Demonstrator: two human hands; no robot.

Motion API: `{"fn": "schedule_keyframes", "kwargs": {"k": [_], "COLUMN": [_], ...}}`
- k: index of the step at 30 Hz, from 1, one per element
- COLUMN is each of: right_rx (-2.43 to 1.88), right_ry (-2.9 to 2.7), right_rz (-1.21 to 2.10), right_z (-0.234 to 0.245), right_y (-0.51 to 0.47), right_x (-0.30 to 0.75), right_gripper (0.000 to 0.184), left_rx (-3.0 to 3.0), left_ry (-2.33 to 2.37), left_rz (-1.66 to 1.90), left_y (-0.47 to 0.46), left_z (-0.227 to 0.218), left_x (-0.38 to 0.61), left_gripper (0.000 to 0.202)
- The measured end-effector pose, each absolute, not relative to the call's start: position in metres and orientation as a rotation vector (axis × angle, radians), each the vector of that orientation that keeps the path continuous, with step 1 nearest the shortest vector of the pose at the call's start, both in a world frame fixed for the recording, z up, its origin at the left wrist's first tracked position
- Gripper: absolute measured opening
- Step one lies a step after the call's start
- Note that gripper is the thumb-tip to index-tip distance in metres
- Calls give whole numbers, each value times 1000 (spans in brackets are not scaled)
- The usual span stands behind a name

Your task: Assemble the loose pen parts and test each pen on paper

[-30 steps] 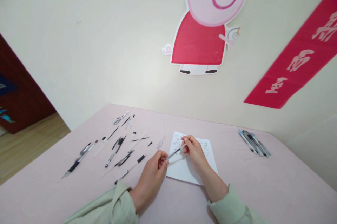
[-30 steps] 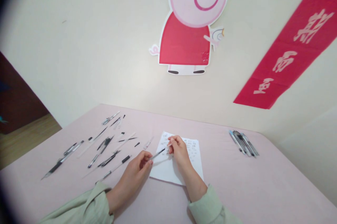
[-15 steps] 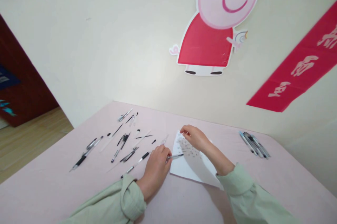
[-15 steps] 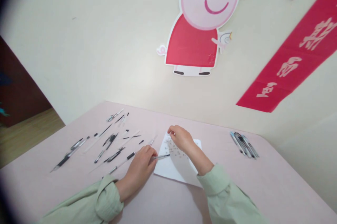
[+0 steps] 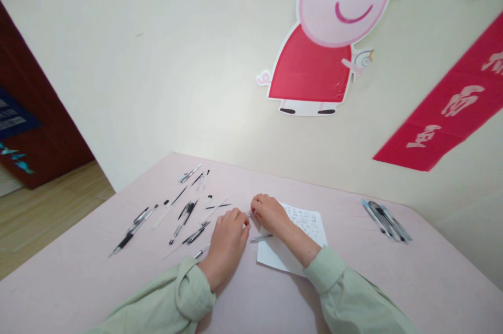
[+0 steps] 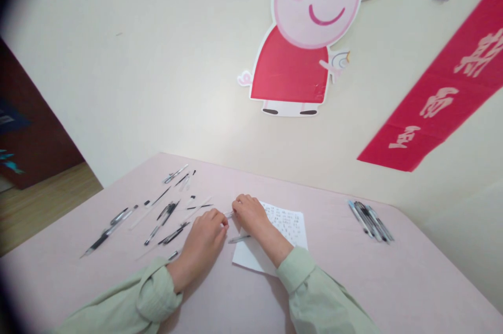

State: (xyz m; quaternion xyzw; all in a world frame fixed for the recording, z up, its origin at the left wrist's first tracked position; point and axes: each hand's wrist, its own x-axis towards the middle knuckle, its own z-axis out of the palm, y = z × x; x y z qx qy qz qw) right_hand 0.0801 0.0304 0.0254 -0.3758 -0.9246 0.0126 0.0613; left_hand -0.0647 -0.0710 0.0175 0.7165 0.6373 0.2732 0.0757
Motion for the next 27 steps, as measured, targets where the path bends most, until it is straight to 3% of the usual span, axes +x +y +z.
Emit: {"fn": "schedule_keyframes", "kwargs": {"k": [5,9,13,19,27], "right_rx": [-1144,-1383,-1640,-1637,-1348], "right_ry": [-2522,-2283,-2245,-2284,-2560], "right_rz": [214,378,332,133,171], "right_z": [37,33,18,16,33], "right_y": [22,13,7,2,2], "right_x": [106,130,148,149,81], "right_gripper": [14,9,9,11,20], "left_rx": [2114,2148,2197,2212,2190], "left_ry": [2151,2187,2219,2228,2086], "left_rz": [681,429,301,376,612], "left_y": [-54,-46,-38,-32,-35], "left_z": [33,28,22,19,23], "left_x": [-99,-100,-93,-88,-84], "left_gripper": [11,15,15,13,14]}}
